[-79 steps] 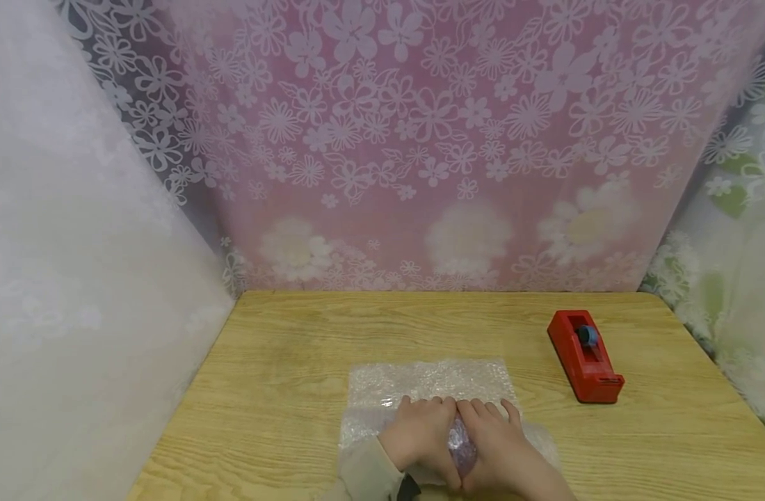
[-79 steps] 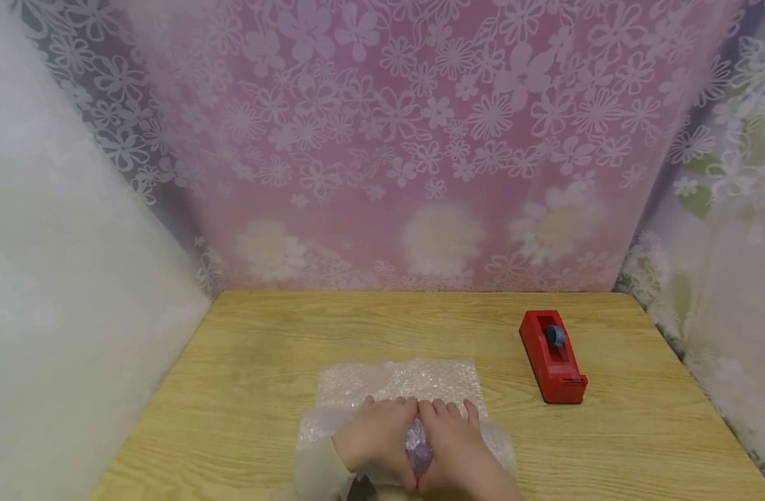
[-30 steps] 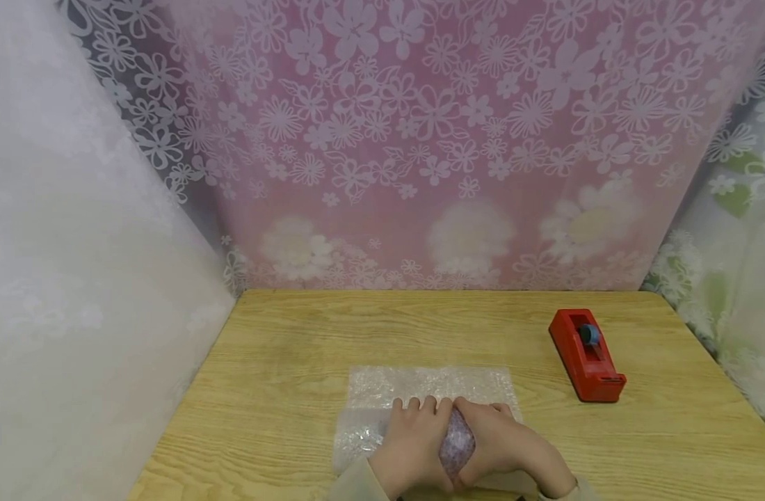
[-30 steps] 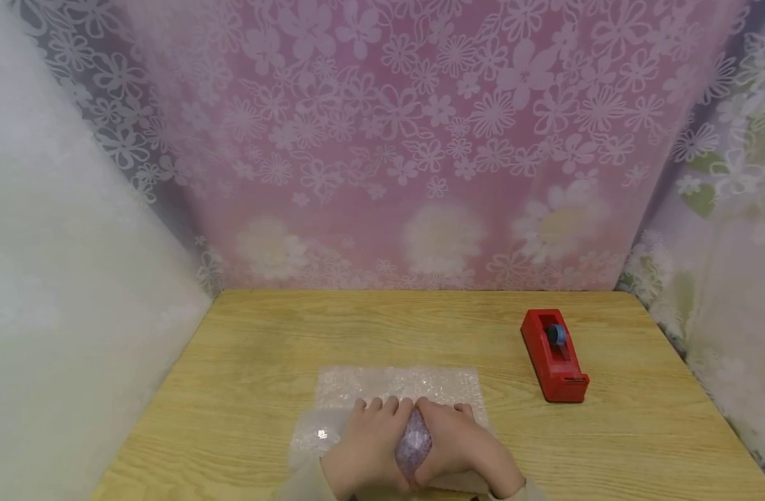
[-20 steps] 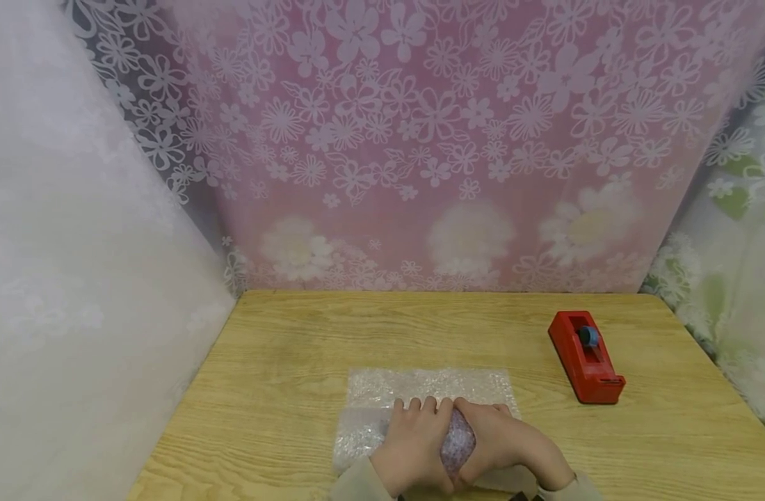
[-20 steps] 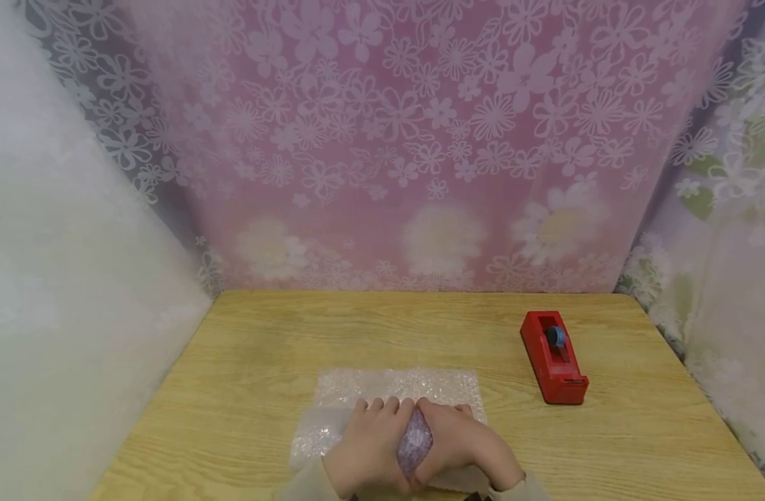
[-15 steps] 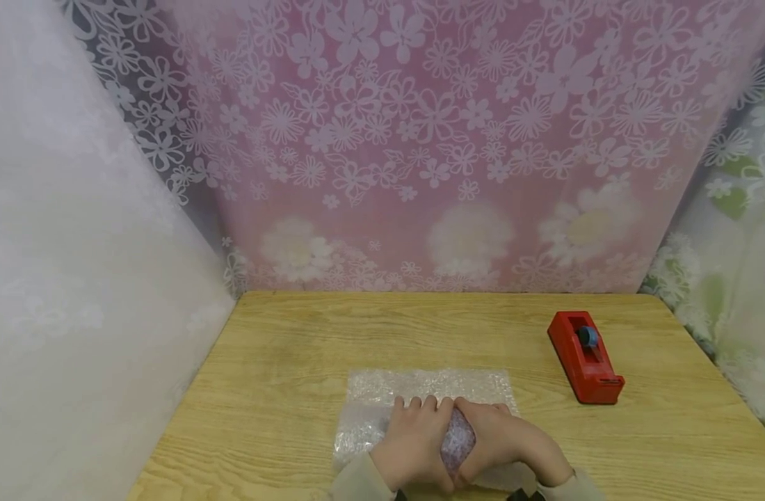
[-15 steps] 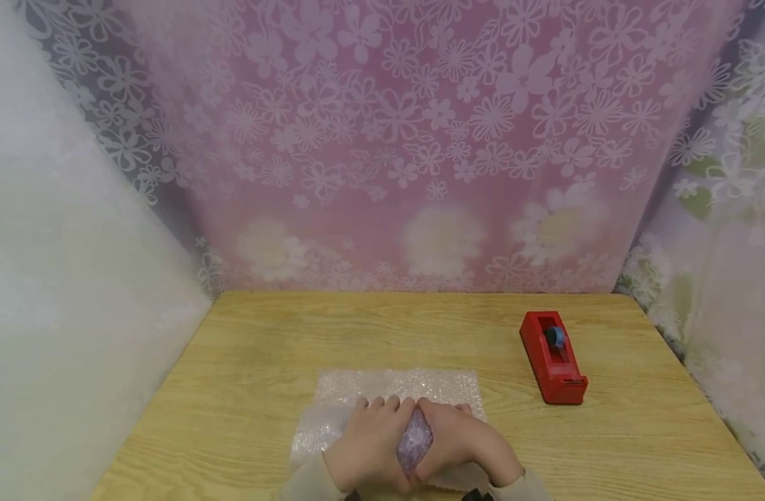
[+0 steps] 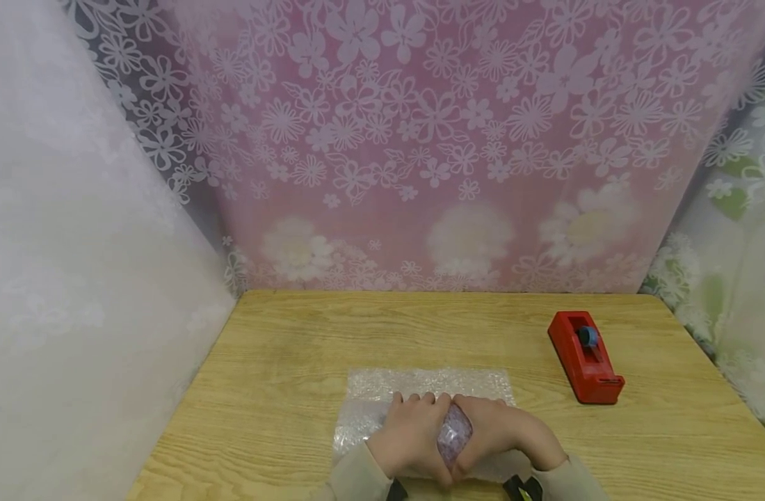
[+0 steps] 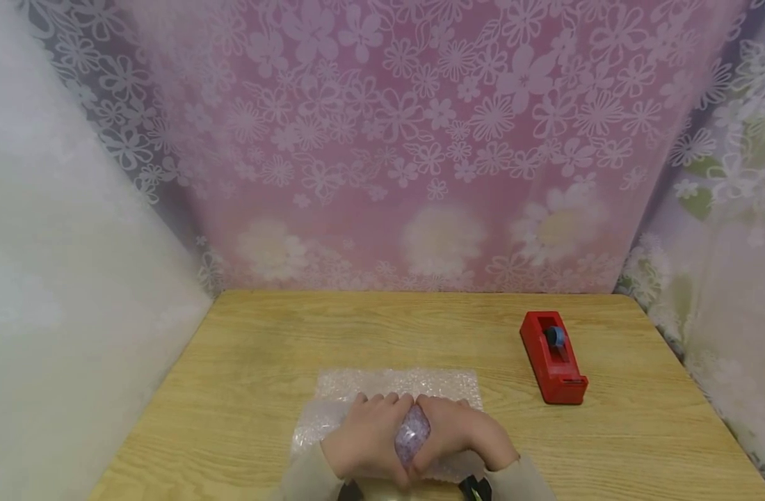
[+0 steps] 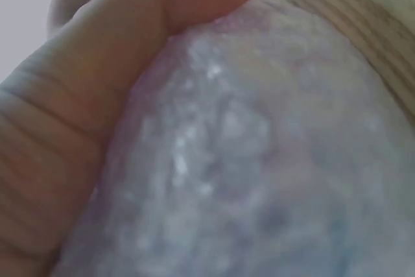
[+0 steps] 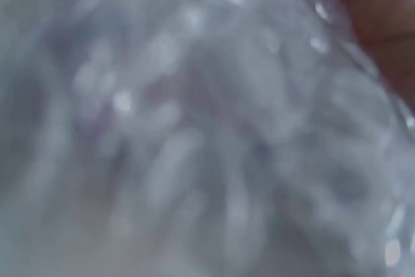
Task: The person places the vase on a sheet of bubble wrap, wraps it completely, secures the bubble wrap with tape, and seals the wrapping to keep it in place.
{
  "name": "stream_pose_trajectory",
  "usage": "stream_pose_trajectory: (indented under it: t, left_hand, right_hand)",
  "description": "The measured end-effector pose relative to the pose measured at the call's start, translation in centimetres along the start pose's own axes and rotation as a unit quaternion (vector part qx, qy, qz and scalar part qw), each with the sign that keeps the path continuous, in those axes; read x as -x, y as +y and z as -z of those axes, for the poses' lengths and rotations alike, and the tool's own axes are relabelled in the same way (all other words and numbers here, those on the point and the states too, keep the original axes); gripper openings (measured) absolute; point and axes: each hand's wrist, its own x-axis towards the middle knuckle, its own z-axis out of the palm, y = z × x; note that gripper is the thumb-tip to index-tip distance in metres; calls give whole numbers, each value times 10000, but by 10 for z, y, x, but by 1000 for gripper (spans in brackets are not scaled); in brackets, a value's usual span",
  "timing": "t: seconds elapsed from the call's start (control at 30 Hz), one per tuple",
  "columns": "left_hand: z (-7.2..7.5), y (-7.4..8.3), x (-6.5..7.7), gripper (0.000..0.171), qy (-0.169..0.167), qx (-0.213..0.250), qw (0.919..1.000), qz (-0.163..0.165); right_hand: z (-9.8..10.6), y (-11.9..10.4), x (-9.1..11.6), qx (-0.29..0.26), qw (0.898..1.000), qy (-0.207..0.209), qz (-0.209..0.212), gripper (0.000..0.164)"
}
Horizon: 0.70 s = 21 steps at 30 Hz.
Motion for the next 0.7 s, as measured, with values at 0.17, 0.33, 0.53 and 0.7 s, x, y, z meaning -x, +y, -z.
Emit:
stream_pose_trajectory:
  t: [0.17,0.33,0.53,0.7]
  left_hand:
    - [0,-5,-4,95,-114,93,9999,-9]
    - [3,-8,-6,84,-188,213,9996,-46]
    - [9,-9,-9,81,-317,445,9985,-48]
    - [12,-11,-14,86,-528,576,9969,0]
  right_hand:
    - [2,2,-4,-190,9997,-166,43,69]
    - [3,6,-9,-583,9970,-385,325,60]
    - [4,8,-11,-838,9930,-520,648,49]
    - [4,6,-9,-878,9952,-333,280,66]
